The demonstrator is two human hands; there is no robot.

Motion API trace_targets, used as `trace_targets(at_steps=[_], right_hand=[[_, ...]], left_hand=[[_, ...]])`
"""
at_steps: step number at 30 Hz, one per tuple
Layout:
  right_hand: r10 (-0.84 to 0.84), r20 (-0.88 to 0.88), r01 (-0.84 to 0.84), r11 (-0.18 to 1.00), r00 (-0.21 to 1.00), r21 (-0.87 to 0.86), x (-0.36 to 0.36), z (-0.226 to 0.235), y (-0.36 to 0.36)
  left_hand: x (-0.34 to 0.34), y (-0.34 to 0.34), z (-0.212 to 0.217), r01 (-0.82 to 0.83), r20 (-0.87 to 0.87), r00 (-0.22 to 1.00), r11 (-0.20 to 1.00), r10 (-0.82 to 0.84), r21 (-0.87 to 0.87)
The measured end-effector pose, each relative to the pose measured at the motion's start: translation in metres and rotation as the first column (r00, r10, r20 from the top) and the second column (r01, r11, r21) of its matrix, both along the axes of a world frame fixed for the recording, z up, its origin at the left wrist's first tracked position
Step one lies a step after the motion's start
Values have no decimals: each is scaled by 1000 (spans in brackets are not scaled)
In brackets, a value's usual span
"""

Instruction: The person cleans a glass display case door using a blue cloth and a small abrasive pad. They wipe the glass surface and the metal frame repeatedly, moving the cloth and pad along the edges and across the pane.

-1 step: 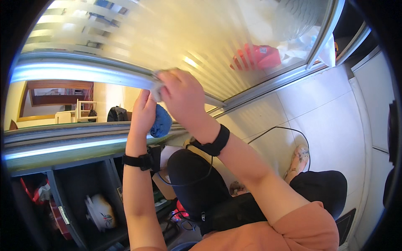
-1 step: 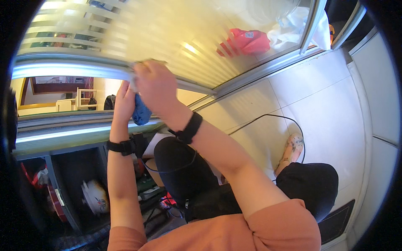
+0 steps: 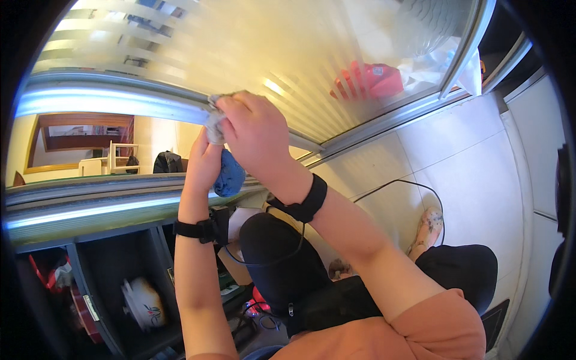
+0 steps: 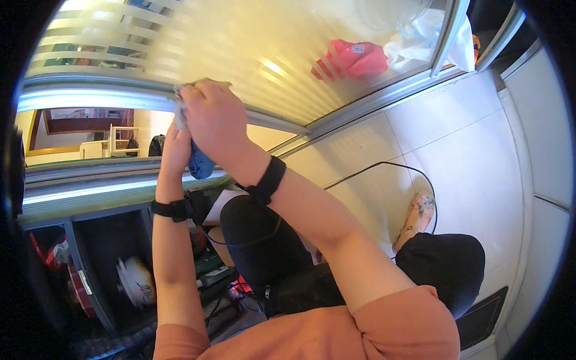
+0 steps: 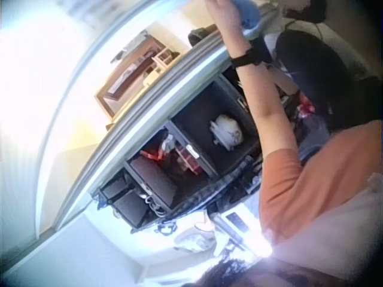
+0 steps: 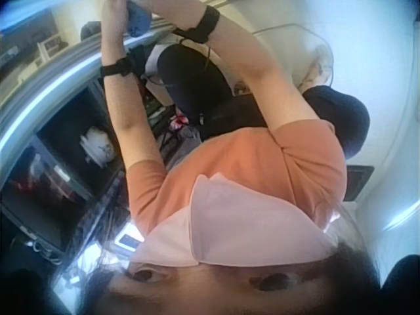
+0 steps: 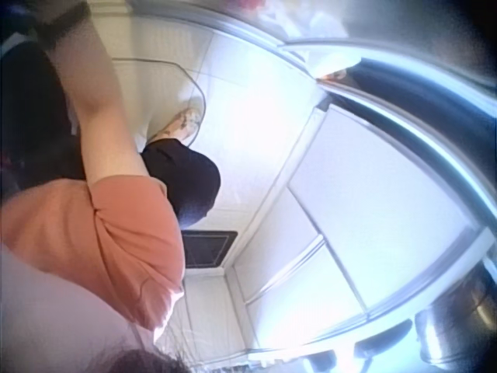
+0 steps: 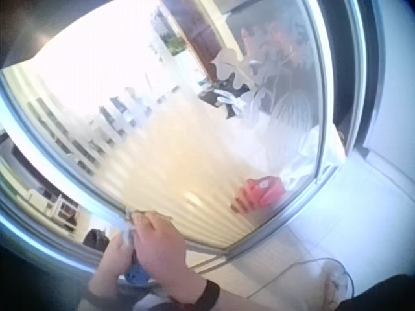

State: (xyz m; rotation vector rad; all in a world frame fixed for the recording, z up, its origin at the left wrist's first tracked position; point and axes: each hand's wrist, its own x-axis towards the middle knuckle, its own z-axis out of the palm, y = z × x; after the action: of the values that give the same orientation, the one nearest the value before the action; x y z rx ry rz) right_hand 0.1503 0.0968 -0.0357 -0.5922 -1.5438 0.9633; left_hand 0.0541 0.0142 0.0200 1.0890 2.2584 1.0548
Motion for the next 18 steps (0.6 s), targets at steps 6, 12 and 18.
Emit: trace_targets(at_steps=[6,12,18], right_hand=[[26,97,-25,1000,995,-12,24,-27,13],[82,-22,-80,991,996,105,10,-8,12],[78,80,-79,997,994,0,23,-34,14]], left_hand=[[-8,2,1,-17,77,997,999,20,-35],[-6,-2,1,-5,-8,1000,997,4,-82],[-16,-7,-3,-5,87,996,1000,8,-29]])
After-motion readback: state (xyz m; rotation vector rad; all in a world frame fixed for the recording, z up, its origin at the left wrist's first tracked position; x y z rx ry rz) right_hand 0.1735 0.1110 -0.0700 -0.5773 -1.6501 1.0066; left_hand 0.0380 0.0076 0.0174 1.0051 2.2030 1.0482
